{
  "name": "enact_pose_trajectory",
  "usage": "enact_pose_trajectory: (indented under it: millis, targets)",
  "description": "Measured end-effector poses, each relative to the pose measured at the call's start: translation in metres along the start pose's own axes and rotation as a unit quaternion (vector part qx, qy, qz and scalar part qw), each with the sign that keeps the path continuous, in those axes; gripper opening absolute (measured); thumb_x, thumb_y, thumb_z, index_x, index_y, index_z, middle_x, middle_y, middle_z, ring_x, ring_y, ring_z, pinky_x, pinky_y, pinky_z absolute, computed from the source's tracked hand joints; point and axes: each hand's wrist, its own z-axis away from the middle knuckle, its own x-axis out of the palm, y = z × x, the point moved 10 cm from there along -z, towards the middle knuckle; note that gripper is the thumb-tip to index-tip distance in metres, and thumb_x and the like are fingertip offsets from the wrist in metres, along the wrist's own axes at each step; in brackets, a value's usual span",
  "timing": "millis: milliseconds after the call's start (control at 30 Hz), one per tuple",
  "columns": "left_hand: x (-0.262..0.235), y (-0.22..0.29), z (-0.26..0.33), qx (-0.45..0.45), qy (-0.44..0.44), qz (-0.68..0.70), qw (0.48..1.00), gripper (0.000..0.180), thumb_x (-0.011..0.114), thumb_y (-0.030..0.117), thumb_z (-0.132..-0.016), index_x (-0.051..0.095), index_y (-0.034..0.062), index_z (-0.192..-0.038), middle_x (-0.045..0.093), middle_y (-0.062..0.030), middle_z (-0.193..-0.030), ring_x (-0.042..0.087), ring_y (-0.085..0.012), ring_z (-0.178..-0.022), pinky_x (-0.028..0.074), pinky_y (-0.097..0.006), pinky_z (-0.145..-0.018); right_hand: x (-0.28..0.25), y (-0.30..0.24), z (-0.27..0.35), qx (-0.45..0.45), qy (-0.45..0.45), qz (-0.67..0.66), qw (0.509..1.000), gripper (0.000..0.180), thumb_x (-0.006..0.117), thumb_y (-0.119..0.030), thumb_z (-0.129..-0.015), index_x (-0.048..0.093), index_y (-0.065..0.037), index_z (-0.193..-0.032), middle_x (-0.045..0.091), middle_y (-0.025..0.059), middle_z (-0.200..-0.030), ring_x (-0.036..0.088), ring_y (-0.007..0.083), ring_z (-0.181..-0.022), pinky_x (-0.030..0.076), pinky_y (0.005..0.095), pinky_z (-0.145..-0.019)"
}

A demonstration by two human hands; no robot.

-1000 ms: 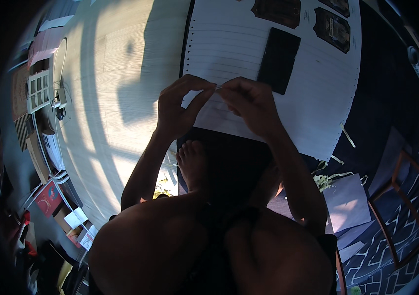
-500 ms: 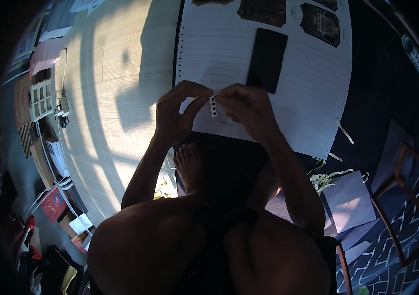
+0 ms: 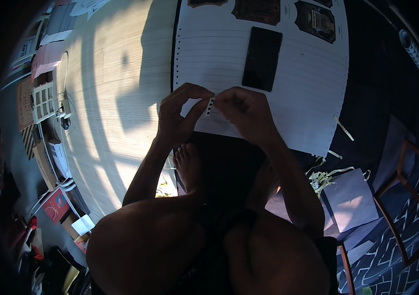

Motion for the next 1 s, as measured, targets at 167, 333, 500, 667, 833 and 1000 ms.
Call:
enact_pose_trajectory:
  millis: [167, 333, 500, 667, 833, 1000]
  targets:
    - [0.003, -0.003, 0.002, -0.026, -0.003, 0.011, 1.000, 0.010, 0.070, 0.001, -0.090, 0.072, 0.0005, -0.100, 0.073, -0.0122, -0.097, 0.072, -0.0236, -0.094, 0.057, -0.035, -0.082, 0.000, -0.005, 0.006, -0.018, 0.054, 0.042, 0.997, 0.010, 0.067, -0.009, -0.098, 0.069, -0.001, -0.102, 0.065, -0.0007, -0.079, 0.053, 0.0030, -0.067, 0.041, 0.0214, -0.058]
    - [0.004, -0.009, 0.005, -0.043, 0.004, 0.019, 0.999, 0.008, 0.070, 0.003, -0.091, 0.072, 0.0003, -0.098, 0.073, -0.0123, -0.096, 0.073, -0.0236, -0.092, 0.056, -0.035, -0.083, 0.001, -0.006, 0.011, -0.022, 0.081, 0.076, 0.994, 0.015, 0.067, -0.014, -0.099, 0.068, -0.001, -0.104, 0.071, 0.0023, -0.087, 0.062, 0.0050, -0.077, 0.049, 0.0230, -0.068]
    - [0.006, -0.005, 0.005, -0.021, 0.000, -0.003, 1.000, 0.008, 0.070, 0.003, -0.091, 0.072, -0.0002, -0.098, 0.073, -0.0126, -0.096, 0.073, -0.0238, -0.092, 0.057, -0.035, -0.082, -0.001, -0.011, 0.015, -0.109, 0.116, 0.089, 0.983, 0.014, 0.069, -0.008, -0.095, 0.068, -0.002, -0.107, 0.064, 0.0002, -0.078, 0.059, 0.0037, -0.069, 0.047, 0.0219, -0.060]
    - [0.006, -0.003, 0.006, -0.016, 0.000, -0.002, 1.000, 0.008, 0.070, 0.003, -0.091, 0.072, -0.0003, -0.099, 0.073, -0.0131, -0.096, 0.073, -0.0240, -0.093, 0.057, -0.035, -0.080, 0.000, -0.030, 0.021, -0.212, 0.127, 0.209, 0.946, 0.021, 0.073, -0.003, -0.089, 0.070, -0.006, -0.109, 0.057, -0.0016, -0.076, 0.053, 0.0032, -0.060, 0.041, 0.0203, -0.051]
    - [0.009, -0.009, 0.008, -0.031, -0.006, 0.017, 0.999, 0.009, 0.069, 0.003, -0.091, 0.071, -0.0008, -0.099, 0.073, -0.0136, -0.096, 0.073, -0.0243, -0.092, 0.057, -0.036, -0.081, 0.007, -0.044, 0.029, -0.273, 0.134, 0.268, 0.914, 0.022, 0.073, -0.002, -0.087, 0.073, -0.008, -0.109, 0.059, 0.0011, -0.081, 0.054, 0.0042, -0.060, 0.041, 0.0218, -0.046]
    - [0.012, -0.014, 0.010, -0.045, -0.006, 0.035, 0.998, 0.010, 0.069, 0.004, -0.091, 0.072, -0.0009, -0.099, 0.073, -0.0134, -0.096, 0.073, -0.0241, -0.092, 0.056, -0.036, -0.083, 0.008, -0.045, 0.031, -0.294, 0.141, 0.283, 0.902, 0.021, 0.073, -0.002, -0.087, 0.073, -0.007, -0.108, 0.061, 0.0027, -0.081, 0.057, 0.0049, -0.061, 0.042, 0.0221, -0.046]
